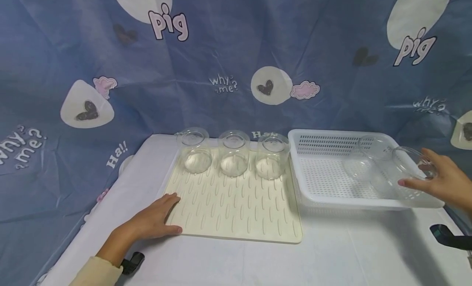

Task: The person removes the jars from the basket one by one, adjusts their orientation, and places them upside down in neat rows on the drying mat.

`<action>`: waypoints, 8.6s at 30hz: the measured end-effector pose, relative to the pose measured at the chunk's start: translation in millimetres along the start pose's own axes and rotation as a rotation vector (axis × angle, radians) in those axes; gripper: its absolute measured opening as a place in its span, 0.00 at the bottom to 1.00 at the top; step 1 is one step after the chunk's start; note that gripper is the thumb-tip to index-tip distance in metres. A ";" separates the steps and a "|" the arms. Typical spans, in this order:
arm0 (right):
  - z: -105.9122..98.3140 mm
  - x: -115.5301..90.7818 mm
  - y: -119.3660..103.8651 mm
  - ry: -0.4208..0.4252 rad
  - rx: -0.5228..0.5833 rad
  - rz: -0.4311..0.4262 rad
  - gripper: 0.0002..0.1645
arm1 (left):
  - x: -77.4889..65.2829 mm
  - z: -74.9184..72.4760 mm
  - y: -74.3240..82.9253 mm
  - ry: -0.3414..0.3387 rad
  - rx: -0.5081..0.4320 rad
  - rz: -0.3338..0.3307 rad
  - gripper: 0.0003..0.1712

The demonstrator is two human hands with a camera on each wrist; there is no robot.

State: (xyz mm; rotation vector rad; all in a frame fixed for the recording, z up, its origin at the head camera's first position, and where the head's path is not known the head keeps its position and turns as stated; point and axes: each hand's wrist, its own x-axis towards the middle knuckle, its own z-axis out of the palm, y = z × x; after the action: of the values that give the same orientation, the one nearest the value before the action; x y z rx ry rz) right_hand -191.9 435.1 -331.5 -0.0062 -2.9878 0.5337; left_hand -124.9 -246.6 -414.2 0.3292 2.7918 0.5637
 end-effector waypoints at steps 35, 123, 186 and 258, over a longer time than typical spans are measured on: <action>-31.6 -1.3 -96.8 0.026 0.150 -0.194 0.77 | -1.1 0.7 -0.3 0.008 -0.010 0.014 0.56; 74.7 -33.3 -292.7 -0.056 0.468 -0.643 0.65 | -5.8 -21.6 29.1 0.206 -0.003 0.126 0.37; 98.4 -47.9 -301.0 -0.266 0.523 -0.765 0.62 | 5.6 -52.9 156.9 0.300 -0.062 0.455 0.64; 110.9 -52.7 -260.8 -0.093 0.806 -0.711 0.74 | 18.7 -25.2 126.6 0.210 -0.766 0.501 0.59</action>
State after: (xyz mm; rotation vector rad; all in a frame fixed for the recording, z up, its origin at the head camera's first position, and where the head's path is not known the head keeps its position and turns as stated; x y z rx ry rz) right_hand -147.3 151.0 -350.3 1.0862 -2.3543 1.5419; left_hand -129.1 -136.4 -344.5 0.8190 2.4042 1.7826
